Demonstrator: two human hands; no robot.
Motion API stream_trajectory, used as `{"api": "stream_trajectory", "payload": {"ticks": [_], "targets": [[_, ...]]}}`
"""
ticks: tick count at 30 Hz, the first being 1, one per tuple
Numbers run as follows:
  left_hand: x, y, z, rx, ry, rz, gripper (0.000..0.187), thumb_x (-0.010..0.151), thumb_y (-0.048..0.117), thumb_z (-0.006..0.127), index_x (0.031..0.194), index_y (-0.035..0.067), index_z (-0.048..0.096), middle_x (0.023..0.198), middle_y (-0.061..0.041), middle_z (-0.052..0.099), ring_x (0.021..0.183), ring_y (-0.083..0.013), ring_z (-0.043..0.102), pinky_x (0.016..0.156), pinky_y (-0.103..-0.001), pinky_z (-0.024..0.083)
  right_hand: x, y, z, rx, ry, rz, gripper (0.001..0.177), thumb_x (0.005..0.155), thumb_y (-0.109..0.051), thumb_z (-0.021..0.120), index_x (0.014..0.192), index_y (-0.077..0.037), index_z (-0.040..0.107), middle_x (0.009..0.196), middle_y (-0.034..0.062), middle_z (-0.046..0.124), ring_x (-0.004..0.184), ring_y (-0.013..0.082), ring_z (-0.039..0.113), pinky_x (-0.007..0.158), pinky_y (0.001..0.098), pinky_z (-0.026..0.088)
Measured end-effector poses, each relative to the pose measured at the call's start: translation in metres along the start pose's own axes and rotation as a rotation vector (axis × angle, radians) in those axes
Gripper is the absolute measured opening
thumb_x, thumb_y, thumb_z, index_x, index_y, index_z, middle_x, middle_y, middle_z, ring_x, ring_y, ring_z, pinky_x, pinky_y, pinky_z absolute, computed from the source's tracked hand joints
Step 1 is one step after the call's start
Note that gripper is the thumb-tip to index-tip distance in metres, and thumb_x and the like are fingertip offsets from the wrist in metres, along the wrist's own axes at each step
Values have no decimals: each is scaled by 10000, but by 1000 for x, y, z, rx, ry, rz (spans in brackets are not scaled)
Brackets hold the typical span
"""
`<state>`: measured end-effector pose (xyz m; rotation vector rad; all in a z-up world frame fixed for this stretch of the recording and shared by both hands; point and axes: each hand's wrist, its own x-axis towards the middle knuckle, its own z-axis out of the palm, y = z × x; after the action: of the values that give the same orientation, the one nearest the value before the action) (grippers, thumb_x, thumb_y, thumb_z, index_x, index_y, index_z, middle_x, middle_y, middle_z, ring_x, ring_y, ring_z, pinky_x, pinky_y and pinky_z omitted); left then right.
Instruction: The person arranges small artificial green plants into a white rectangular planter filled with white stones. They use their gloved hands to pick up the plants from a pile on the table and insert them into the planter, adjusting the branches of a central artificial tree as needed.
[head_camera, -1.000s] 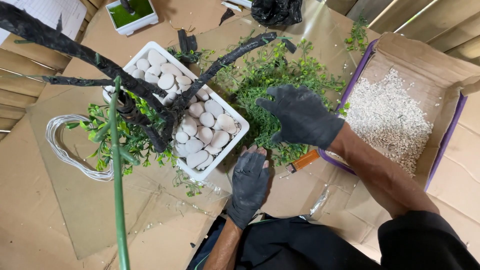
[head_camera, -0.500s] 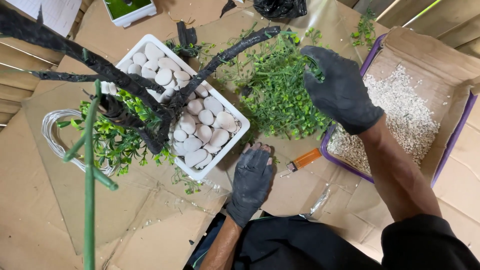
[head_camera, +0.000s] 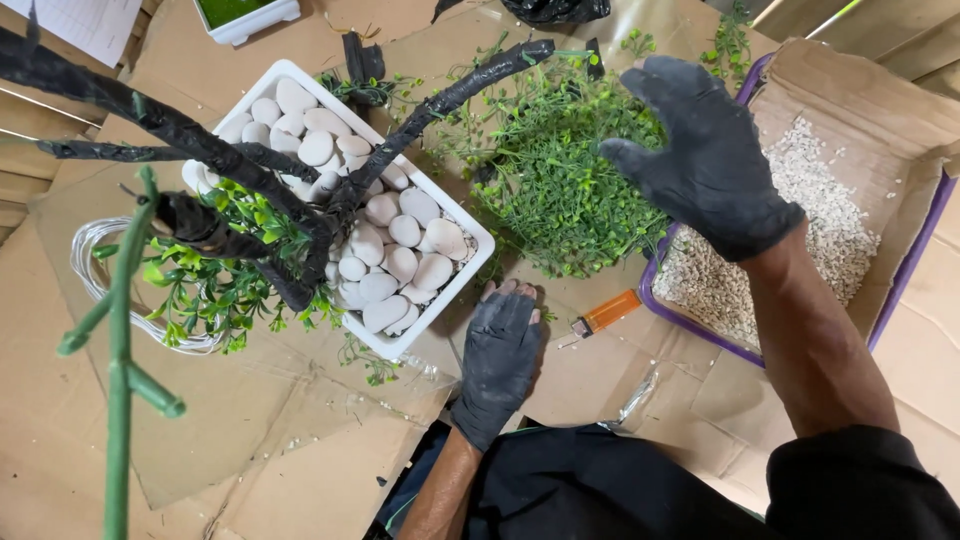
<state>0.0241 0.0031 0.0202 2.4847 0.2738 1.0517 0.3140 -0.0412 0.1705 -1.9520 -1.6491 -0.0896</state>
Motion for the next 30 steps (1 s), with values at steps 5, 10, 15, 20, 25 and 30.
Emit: {"api": "stream_trajectory", "payload": {"ticks": [5,10,15,20,25,30], "targets": [[-9,-4,8,-48,49,-99,308,1012,90,648,1289,-37,604,1284,-182,647,1246,-410,619,1180,-621,450,-9,-31,-7,-80,-100,72,118,1029,-147,731,1055,-34,751,1142,166,704,1055,340,653,813,451,566],[-6,-2,6,-56,71,-137,301,995,83,673,1283,2,650,1282,-151,683,1228,-353,646,1158,-546,486,-30,-28,15,96,-106,19,156,957,-38,735,1094,-102,769,1162,112,707,1121,325,665,896,450,587],[0,4,-1,-87,122,-210,326,955,113,741,1276,61,713,1267,-101,734,1199,-298,684,1133,-472,523,-28,-56,6,201,-193,185,233,927,-50,694,1152,-78,745,1222,193,686,1201,435,613,946,570,568],[-8,0,-4,-179,154,-280,286,974,121,717,1255,73,726,1276,-73,735,1226,-278,672,1163,-455,499,-48,-58,21,-145,-55,-65,149,984,-160,688,1091,-219,773,1234,-3,726,1118,243,695,886,401,621],[-24,9,-21,-144,221,-342,317,936,159,766,1243,88,727,1303,-81,723,1254,-289,654,1171,-464,493,-76,-70,32,-85,-47,-144,161,985,-221,650,1089,-245,771,1256,-25,731,1123,255,699,867,383,616],[-50,14,-50,-79,252,-352,334,922,180,779,1246,111,741,1272,-45,743,1212,-265,686,1174,-462,490,-108,-100,56,2,-77,-306,151,900,-219,722,1042,-185,764,1156,70,760,1086,337,709,792,432,638]]}}
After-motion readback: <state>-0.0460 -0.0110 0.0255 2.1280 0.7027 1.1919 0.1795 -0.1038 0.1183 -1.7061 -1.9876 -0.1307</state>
